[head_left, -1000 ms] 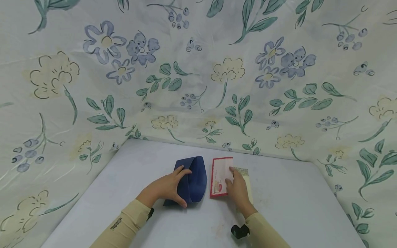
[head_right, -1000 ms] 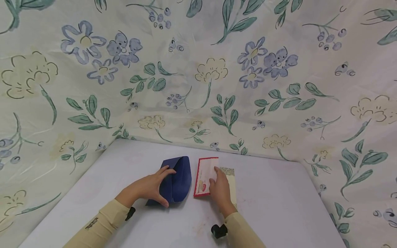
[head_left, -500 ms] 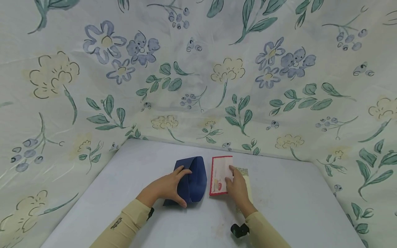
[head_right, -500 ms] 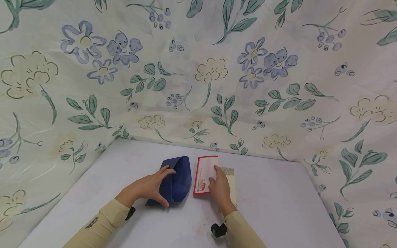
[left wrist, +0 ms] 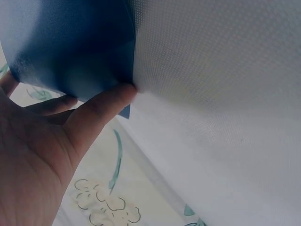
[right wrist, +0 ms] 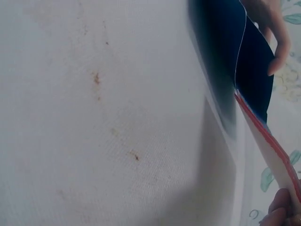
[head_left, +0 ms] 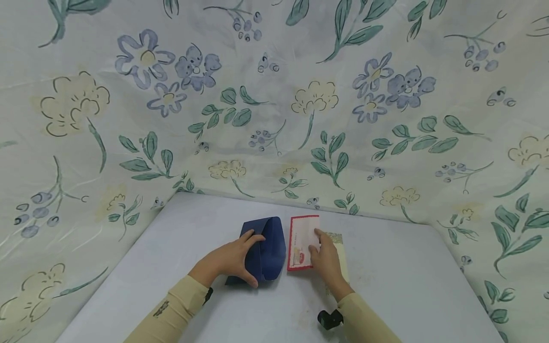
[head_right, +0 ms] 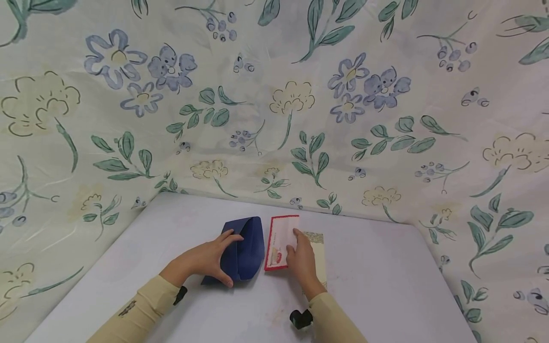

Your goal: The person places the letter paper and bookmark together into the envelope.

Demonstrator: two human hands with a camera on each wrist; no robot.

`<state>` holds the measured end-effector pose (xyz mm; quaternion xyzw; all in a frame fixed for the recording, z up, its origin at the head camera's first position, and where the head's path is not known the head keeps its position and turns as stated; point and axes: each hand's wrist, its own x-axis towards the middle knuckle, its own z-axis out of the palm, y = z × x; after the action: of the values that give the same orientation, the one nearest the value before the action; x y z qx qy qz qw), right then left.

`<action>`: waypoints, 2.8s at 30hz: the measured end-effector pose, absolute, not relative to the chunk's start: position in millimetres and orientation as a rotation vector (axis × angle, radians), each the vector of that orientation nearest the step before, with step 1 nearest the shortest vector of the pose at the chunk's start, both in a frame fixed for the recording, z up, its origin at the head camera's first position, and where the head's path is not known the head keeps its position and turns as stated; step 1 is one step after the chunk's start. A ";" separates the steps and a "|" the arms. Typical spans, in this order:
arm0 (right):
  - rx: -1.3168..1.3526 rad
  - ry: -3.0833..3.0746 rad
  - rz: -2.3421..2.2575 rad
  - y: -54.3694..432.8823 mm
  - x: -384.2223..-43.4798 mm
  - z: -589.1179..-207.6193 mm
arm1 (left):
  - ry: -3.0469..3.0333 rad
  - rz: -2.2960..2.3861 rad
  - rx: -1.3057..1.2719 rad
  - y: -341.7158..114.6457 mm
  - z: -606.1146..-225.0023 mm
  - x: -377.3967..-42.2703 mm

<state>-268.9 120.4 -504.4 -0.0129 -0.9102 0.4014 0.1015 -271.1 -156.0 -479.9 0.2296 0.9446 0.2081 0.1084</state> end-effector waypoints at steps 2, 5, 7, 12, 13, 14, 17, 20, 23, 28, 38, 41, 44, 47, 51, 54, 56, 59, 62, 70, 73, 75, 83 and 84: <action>-0.036 -2.690 1.184 119.1 -268.4 -504.2 | 2.778 0.612 0.673 -155.9 -479.5 -270.7; -0.035 -2.685 1.185 117.7 -267.8 -503.6 | 2.778 0.606 0.674 -155.7 -479.6 -271.1; -0.033 -2.679 1.189 117.1 -267.6 -502.6 | 2.779 0.602 0.673 -155.5 -479.8 -271.3; -0.037 -2.668 1.216 114.5 -267.1 -500.5 | 2.775 0.597 0.661 -155.7 -480.6 -271.4; -0.038 -2.669 1.219 113.8 -267.0 -500.2 | 2.775 0.597 0.661 -155.8 -480.7 -271.3; -0.040 -2.670 1.220 113.3 -267.0 -500.1 | 2.775 0.596 0.663 -155.9 -481.0 -271.4; -0.042 -2.677 1.218 112.4 -267.3 -500.5 | 2.778 0.591 0.670 -156.1 -481.8 -271.9; -0.026 -2.673 1.209 112.8 -267.7 -501.1 | 2.781 0.590 0.672 -155.8 -482.9 -272.8; -0.013 -2.665 1.204 113.1 -268.3 -501.5 | 2.782 0.595 0.668 -155.4 -483.7 -273.3; -0.007 -2.657 1.198 111.5 -269.3 -502.8 | 2.785 0.599 0.670 -155.1 -483.5 -273.5; 0.009 -2.650 1.208 104.8 -269.4 -501.8 | 2.786 0.587 0.664 -155.4 -483.9 -272.8; 0.023 -2.647 1.214 103.5 -269.0 -501.2 | 2.780 0.587 0.675 -155.0 -483.8 -272.9; 0.036 -2.653 1.216 102.3 -268.1 -501.1 | 2.778 0.588 0.683 -154.9 -483.6 -273.0; 0.050 -2.656 1.216 101.0 -267.3 -501.3 | 2.778 0.586 0.678 -154.8 -483.9 -273.4; 0.063 -2.658 1.222 99.2 -266.4 -500.6 | 2.779 0.589 0.674 -154.9 -485.0 -273.8; 0.070 -2.664 1.226 97.4 -265.7 -499.6 | 2.781 0.597 0.677 -155.4 -485.2 -273.6; 0.074 -2.665 1.231 96.2 -265.2 -499.1 | 2.783 0.599 0.680 -155.8 -485.2 -273.3; 0.082 -2.670 1.226 94.5 -265.2 -499.6 | 2.784 0.596 0.677 -156.2 -484.5 -272.7; 0.086 -2.678 1.219 93.1 -265.2 -500.9 | 2.780 0.605 0.673 -155.9 -483.7 -272.4; 0.082 -2.692 1.218 88.7 -263.0 -501.7 | 2.782 0.614 0.665 -155.4 -481.8 -271.3; 0.091 -2.691 1.219 87.9 -262.2 -501.5 | 2.784 0.608 0.662 -155.1 -482.8 -271.7; 0.097 -2.689 1.219 87.5 -262.3 -502.1 | 2.787 0.601 0.659 -155.0 -483.6 -271.9; 0.091 -2.712 1.226 82.8 -264.8 -504.3 | 2.788 0.600 0.652 -154.6 -485.1 -272.6; 0.088 -2.717 1.232 82.0 -265.2 -504.6 | 2.786 0.601 0.652 -154.6 -485.0 -272.6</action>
<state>-265.2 82.0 -504.6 0.0296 -0.9076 0.4115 0.0782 -272.6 -154.6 -485.0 0.2218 0.9472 0.2044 0.1085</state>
